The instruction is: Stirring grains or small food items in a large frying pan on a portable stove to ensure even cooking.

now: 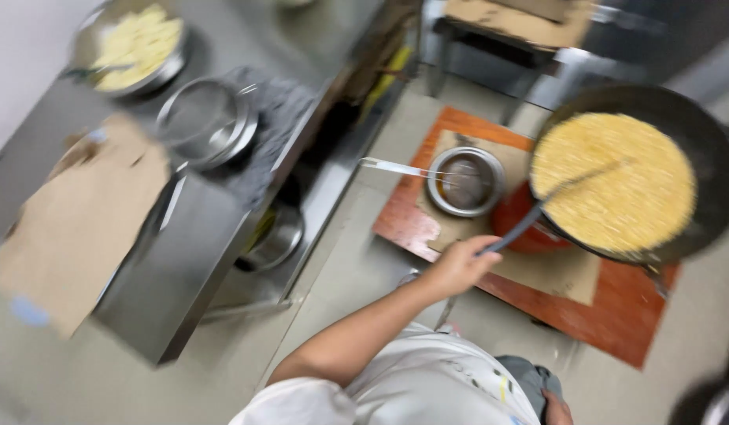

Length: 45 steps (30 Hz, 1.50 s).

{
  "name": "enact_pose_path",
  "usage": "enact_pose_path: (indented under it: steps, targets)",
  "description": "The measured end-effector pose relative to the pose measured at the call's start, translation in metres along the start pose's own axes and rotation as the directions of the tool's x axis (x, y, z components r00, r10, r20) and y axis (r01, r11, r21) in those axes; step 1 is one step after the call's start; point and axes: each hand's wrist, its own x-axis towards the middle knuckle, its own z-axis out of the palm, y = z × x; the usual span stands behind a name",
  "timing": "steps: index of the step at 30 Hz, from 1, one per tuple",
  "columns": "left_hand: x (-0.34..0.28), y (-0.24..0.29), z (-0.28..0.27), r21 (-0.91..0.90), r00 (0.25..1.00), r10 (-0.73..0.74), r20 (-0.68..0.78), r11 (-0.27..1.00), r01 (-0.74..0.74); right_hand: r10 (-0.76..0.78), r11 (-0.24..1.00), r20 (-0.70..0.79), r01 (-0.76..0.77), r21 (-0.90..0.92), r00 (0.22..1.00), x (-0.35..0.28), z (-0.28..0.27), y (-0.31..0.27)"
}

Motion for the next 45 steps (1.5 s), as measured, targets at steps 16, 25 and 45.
enact_pose_path:
  steps: [16, 25, 45]
  targets:
    - [-0.007, 0.018, -0.036, 0.045, 0.996, -0.076, -0.043, 0.996, 0.078, 0.350, 0.573, 0.104, -0.301, 0.762, 0.931, -0.114, 0.038, -0.030]
    - [0.005, -0.004, -0.045, 0.002, 0.994, -0.063, -0.093, 0.998, 0.063, 0.383, 0.539, 0.083, -0.295, 0.789, 0.920, -0.132, 0.044, -0.026]
    - [0.012, 0.008, -0.051, 0.056, 0.998, -0.042, -0.041, 0.997, 0.044, 0.407, 0.516, 0.088, -0.309, 0.799, 0.909, -0.143, 0.054, -0.024]
